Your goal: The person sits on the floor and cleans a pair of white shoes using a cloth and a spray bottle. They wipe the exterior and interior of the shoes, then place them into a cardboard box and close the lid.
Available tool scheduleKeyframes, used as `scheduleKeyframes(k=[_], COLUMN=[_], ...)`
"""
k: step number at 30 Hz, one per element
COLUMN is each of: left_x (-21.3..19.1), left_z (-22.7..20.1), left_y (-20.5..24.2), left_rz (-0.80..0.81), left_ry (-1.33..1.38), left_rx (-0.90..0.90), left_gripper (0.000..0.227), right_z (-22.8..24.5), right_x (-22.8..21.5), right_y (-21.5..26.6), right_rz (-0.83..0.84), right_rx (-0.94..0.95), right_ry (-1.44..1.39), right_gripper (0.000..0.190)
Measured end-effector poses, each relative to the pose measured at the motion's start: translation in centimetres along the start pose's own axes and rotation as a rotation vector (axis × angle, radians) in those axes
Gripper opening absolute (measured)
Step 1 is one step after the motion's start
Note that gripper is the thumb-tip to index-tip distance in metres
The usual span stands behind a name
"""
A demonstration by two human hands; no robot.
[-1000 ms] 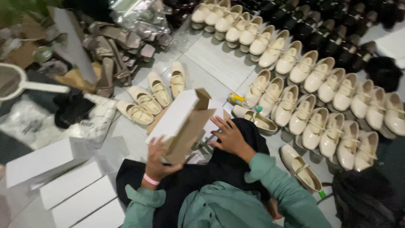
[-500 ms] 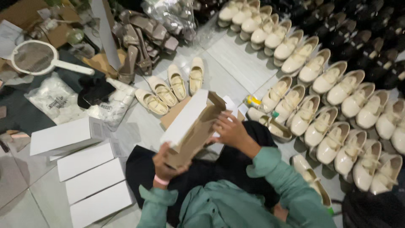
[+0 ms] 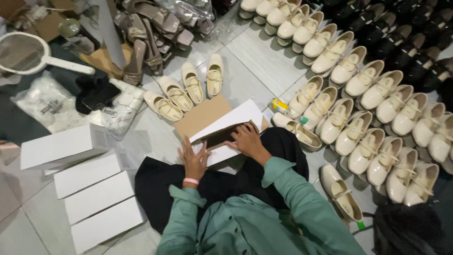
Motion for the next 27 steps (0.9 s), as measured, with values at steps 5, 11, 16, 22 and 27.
scheduleKeyframes(k=[5, 11, 16, 22, 27], left_x=[-2.6, -1.9, -1.7, -1.6, -2.1], left_z=[-0.2, -1.4, -1.6, -1.5, -1.4], left_y=[-2.1, -1.3, -1.0, -0.3, -0.5], left_rz=[0.116, 0.086, -0.029, -0.160, -0.180], left_ry=[0.311, 0.311, 0.411, 0.263, 0.197], left_rx=[0.062, -0.059, 0.031, 0.080, 0.062], left_gripper=[0.031, 0.034, 0.038, 0.055, 0.024], right_z=[-0.3, -2.4, -2.0, -3.5, -6.6], right_x=[1.8, 2.6, -0.6, 1.3, 2.0], right_y=[3.2, 5.3, 6.5, 6.1, 3.8], right_rz=[-0.365, -0.224, -0.009, 0.096, -0.038], right_rx=[-0.036, 0.346, -0.038, 0.034, 0.301], right_ry=[-0.021, -0.497, -0.230, -0.417, -0.697], right_gripper=[0.029, 0.027, 0.033, 0.031, 0.042])
Point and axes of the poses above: each hand's wrist, its own y-axis away from the middle knuckle, its own x-axis out of the palm, z = x × y, the point moved 2 cm from there along -y, towards the middle knuckle, and after that the axes turned 15 degrees about z, right-handed, at the moved point
